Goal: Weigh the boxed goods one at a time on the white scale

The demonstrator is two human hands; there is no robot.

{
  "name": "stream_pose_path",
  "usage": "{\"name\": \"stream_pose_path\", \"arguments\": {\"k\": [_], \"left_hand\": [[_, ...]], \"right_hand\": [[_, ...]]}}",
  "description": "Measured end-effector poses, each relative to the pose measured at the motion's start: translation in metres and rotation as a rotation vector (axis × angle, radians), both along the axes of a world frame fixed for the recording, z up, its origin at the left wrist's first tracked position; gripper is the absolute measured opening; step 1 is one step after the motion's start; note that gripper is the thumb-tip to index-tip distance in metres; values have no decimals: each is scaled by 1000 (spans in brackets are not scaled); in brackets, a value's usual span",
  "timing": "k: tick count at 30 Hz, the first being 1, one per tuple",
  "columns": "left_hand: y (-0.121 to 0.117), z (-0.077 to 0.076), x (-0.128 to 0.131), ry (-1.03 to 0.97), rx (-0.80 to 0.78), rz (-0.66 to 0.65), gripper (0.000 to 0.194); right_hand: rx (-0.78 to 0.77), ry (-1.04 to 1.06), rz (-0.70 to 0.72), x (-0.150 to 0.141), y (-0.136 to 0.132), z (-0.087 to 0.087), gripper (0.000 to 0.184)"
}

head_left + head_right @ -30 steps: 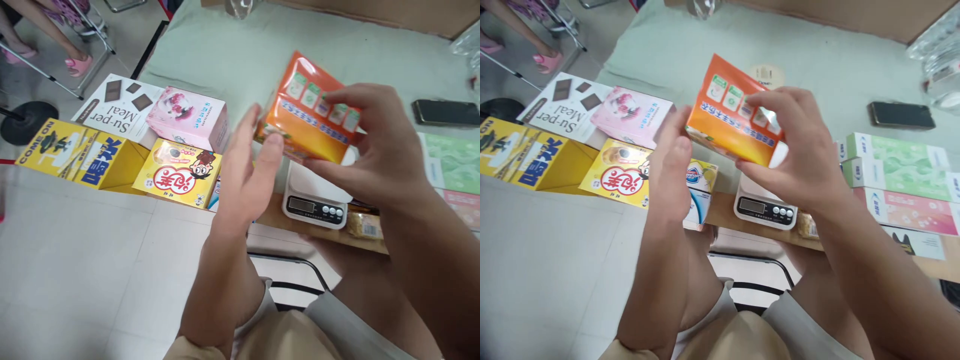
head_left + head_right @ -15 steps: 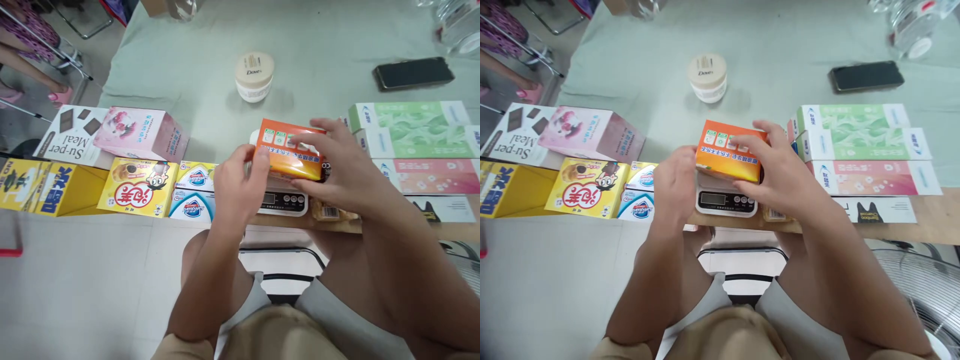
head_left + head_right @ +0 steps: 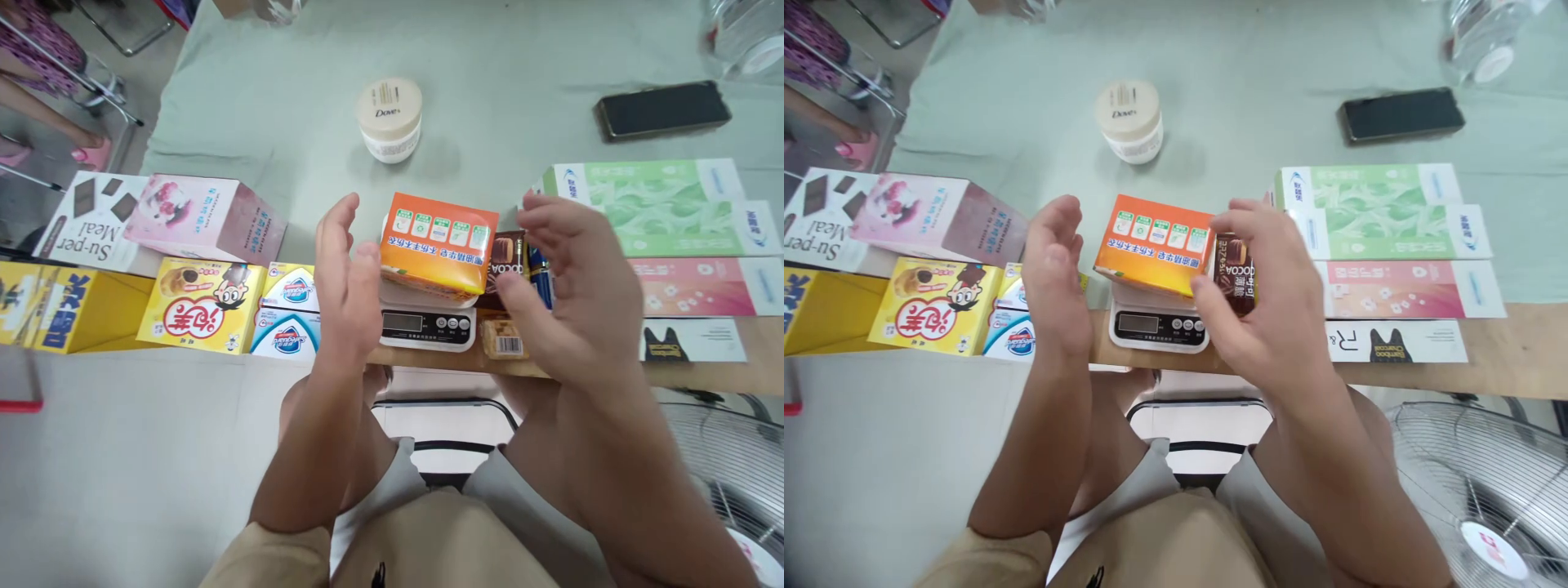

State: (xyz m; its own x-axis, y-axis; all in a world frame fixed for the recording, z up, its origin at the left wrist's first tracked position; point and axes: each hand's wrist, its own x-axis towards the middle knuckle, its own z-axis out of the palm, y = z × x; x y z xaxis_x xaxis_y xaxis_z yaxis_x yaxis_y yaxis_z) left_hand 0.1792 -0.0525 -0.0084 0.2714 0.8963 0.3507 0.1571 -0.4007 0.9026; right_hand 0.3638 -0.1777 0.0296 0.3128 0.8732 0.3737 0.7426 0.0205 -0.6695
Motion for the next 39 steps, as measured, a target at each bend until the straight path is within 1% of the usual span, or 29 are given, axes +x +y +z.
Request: {"name": "stream_pose_path", "arguments": {"k": [2,4,6,9,12,16,19,21,23,25,28,29,31,32,34,35,36,37,38,39], "left_hand": [[0,-3,2,16,-47,-4,68],[-1,-4,5,48,-85,0,72],[-2,-3,7,72,-114,-13,72],[-4,3,11,97,-133,-87,66],[-4,7,13,118,-90,-116,57],[-1,4,14,79,-85,-97,44],[2,2,15,-16,-85,-110,39],[3,8,17,-157,-70,-139,40],[2,22,23,-301,-57,-207,43],[-2,41,34,-355,-46,-285,43],[-11,75,65,-338,40,-347,40],[-14,85,79,-332,82,-360,41],[-17,105,113,-276,125,-433,41],[-18,113,133,-243,136,-493,37],[-17,130,179,-196,156,-670,28],[-16,138,205,-146,138,-776,24],[-16,145,233,-117,87,-840,18],[-17,151,262,-38,-26,-906,14],[-19,155,291,60,-171,-953,13],[-23,158,319,160,-296,-1048,14]], "right_hand": [[-19,61,50,-5,3,-2,46],[-63,51,76,-9,6,-5,56],[-102,9,59,-12,7,-11,65],[-147,-5,24,-15,12,-20,74],[-177,30,32,-16,20,-24,73],[-151,75,58,-14,27,-23,61],[-114,36,79,-12,25,-13,53],[-79,-26,85,-10,19,1,48],[-21,-92,81,-5,10,19,42],[67,-128,64,4,-2,36,35],[275,-76,27,23,-20,53,36],[356,-43,7,31,-25,55,36],[488,13,-78,49,-34,57,32],[521,28,-144,59,-39,57,30],[553,29,-307,82,-49,55,27],[553,15,-385,95,-55,53,28],[545,-6,-456,108,-62,50,31],[530,-24,-515,121,-68,45,35],[485,-42,-542,134,-75,39,41],[419,-55,-543,147,-82,32,49]]}}
